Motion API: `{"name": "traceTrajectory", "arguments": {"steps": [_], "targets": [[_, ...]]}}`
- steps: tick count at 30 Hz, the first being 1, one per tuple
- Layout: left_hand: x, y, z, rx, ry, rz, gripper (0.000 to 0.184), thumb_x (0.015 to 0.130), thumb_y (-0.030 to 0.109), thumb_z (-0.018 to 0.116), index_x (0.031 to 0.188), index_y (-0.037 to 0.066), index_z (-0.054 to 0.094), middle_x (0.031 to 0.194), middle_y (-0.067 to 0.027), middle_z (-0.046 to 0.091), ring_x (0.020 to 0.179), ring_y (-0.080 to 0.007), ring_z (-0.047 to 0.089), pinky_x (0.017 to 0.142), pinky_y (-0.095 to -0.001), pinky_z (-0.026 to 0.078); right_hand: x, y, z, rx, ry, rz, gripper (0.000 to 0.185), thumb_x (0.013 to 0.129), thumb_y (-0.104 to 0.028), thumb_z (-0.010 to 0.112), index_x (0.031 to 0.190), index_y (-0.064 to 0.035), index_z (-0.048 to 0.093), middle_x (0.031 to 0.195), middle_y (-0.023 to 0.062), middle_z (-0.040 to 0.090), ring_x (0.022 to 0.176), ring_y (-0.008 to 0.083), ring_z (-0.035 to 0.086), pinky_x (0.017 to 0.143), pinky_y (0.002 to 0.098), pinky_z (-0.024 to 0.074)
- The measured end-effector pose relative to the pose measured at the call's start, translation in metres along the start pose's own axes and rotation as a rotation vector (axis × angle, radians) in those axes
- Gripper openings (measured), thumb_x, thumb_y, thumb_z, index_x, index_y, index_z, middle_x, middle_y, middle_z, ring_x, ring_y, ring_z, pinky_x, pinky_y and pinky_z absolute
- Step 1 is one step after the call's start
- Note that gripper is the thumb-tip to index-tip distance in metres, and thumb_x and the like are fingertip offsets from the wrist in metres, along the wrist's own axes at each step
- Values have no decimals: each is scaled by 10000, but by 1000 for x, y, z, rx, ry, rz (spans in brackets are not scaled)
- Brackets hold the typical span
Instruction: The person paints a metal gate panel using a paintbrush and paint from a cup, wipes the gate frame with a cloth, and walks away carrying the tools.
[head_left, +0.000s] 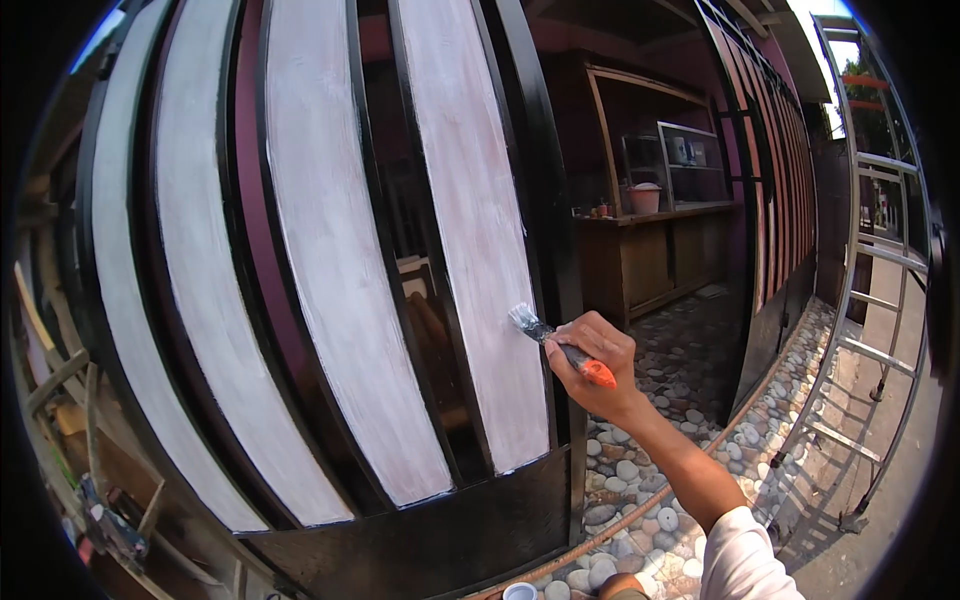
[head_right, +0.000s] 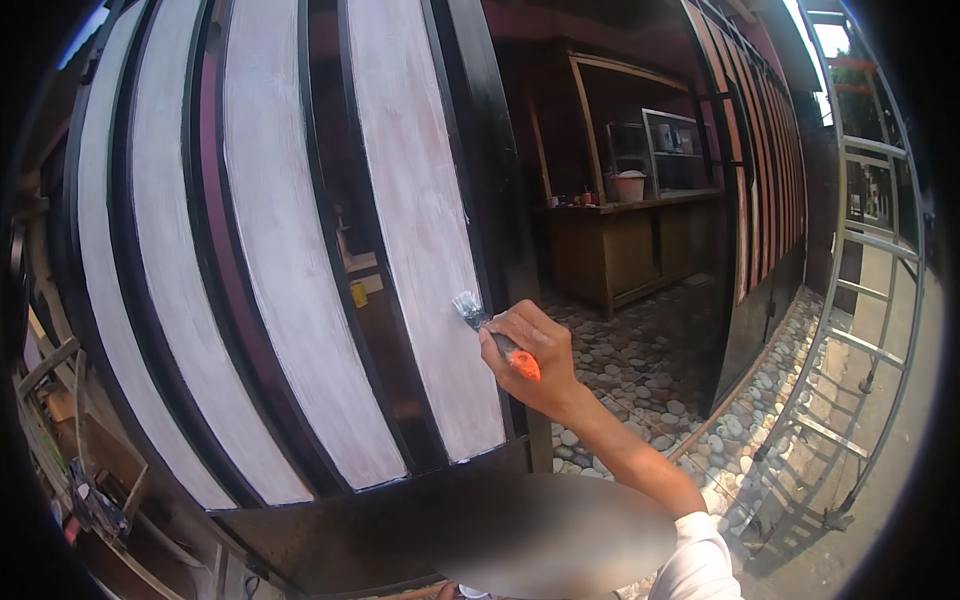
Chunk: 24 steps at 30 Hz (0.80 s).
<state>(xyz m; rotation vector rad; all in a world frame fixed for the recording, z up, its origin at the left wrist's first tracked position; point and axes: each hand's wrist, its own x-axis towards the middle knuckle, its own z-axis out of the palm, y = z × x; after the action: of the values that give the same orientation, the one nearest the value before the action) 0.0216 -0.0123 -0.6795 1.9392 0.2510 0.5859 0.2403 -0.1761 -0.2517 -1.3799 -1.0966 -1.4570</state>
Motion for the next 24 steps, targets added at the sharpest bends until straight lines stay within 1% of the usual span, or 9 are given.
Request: {"name": "traceTrajectory", "arguments": {"steps": [3,6,8,10,12,14,15,21,24], "targets": [[-4,8,-4,6,37,-50,659,623,133,921,1210,44,636,1073,-126,717,940,-225,692,823,-347,570,-64,-17,-19,101,-157,91,130,756,6,768,863,-28,701,814,111,683,673,250,678,602,311,546],[12,26,-15,-4,58,18,638,630,143,921,1197,47,644,1053,-120,715,935,-226,687,817,-352,565,-132,-36,-34,141,-270,200,169,750,-5,801,876,-2,687,839,115,709,730,244,702,642,316,556],[24,40,-23,-9,76,102,624,635,150,920,1188,49,650,1040,-116,714,931,-227,684,813,-355,562,-185,-42,-37,209,-403,524,199,783,-29,785,935,-27,657,900,115,709,784,275,726,648,311,568],[30,49,-28,-1,78,156,610,639,157,920,1179,51,655,1027,-113,712,928,-228,680,809,-358,559,-219,-47,-48,181,-566,578,207,790,-35,785,938,-22,640,980,117,718,819,277,735,659,306,571],[17,51,-33,2,20,72,620,652,195,924,1177,28,638,1045,-130,699,942,-245,695,822,-360,569,-236,-51,-51,212,-587,501,202,769,11,784,930,-10,664,1020,129,720,844,270,724,697,310,573],[0,55,-38,3,-46,-34,637,665,234,928,1175,6,622,1063,-148,686,956,-262,709,835,-363,580,-247,-68,-51,305,-540,663,197,756,83,755,918,-19,710,1143,120,685,896,244,714,735,306,568],[0,52,-37,3,-49,-55,623,664,210,924,1170,14,619,1059,-139,682,956,-258,707,827,-364,578,-250,-76,-50,307,-555,737,228,752,103,744,929,-40,720,1150,115,665,904,224,707,742,302,567],[-2,43,-30,3,-15,13,630,657,160,916,1188,13,609,1100,-145,670,937,-263,706,818,-364,575,-270,-117,-42,386,-533,741,265,729,70,720,971,-35,744,1055,116,661,865,211,695,717,294,554],[-4,43,-30,15,-5,-68,629,656,147,911,1186,11,600,1085,-149,679,928,-263,713,808,-367,577,-280,-134,-39,415,-588,632,324,708,56,722,1018,-33,740,1016,118,677,845,229,698,698,313,566]]}}
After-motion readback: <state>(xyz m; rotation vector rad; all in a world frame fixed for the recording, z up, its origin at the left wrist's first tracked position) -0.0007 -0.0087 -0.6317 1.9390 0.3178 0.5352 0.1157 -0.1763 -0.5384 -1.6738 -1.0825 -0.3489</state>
